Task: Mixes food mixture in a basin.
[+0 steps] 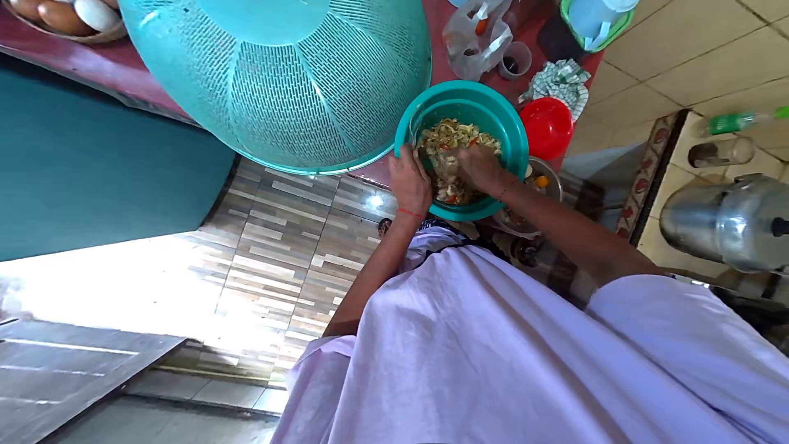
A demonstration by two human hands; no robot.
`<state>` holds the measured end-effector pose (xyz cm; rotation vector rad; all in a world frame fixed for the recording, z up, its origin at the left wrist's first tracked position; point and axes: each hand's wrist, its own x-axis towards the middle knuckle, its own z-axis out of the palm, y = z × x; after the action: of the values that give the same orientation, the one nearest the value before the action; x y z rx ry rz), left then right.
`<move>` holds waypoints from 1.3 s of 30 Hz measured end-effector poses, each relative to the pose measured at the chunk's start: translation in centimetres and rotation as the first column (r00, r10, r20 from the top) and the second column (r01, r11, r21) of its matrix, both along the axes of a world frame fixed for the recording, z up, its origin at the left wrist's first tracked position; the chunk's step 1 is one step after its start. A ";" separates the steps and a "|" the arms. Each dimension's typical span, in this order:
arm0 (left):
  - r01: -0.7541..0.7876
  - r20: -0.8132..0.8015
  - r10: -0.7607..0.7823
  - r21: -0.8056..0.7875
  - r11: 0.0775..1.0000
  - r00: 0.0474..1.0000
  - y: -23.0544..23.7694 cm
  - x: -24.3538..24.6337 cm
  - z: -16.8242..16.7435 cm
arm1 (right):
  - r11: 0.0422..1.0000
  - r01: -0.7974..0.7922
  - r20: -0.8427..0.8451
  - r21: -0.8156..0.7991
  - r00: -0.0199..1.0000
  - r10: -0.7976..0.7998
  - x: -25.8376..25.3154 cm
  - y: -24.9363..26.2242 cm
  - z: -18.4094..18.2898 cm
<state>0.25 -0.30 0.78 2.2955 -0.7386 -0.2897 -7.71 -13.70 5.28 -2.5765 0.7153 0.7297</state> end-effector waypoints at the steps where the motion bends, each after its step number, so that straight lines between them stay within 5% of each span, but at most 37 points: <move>1: -0.002 -0.002 0.002 0.002 1.000 1.000 0.0 0.0 0.0 | 1.000 0.018 0.030 -0.023 0.999 -0.018 -0.4 -0.4 0.1; 4: -0.005 -0.010 0.005 0.007 1.000 1.000 -0.1 0.0 0.0 | 0.998 0.014 0.160 -0.055 0.987 -0.005 -2.2 -1.7 -0.6; 8: -0.007 -0.003 0.007 -0.020 1.000 1.000 0.0 -0.1 -0.2 | 0.982 0.188 0.204 0.005 0.961 -0.185 -3.4 -2.5 -0.5; 15: -0.004 -0.006 0.004 -0.027 1.000 1.000 -0.2 -0.1 -0.5 | 0.812 0.540 -0.060 0.220 0.839 -0.542 -0.6 -5.3 -4.6; 20: -0.023 0.017 0.024 -0.039 0.999 1.000 -0.4 -0.2 -0.8 | 0.833 0.439 -0.034 0.337 0.890 -0.455 2.5 -7.2 -9.4; 25: -0.029 0.016 0.030 -0.023 0.999 0.999 -0.4 -0.2 -0.8 | 0.877 0.213 0.051 0.430 0.964 -0.259 5.7 -4.7 -10.1; 32: -0.017 0.023 0.017 0.010 1.000 1.000 -0.2 -0.2 -0.4 | 0.847 0.031 0.197 0.531 0.967 -0.159 4.0 -2.2 -7.2; 39: -0.025 0.039 0.025 0.003 1.000 0.999 0.0 -0.2 -0.5 | 0.919 0.114 0.175 0.377 0.966 -0.191 2.5 -3.0 -3.6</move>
<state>0.01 -0.34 0.29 2.3174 -0.7289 -0.2351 -5.20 -16.66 1.73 -2.1889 0.6379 0.4789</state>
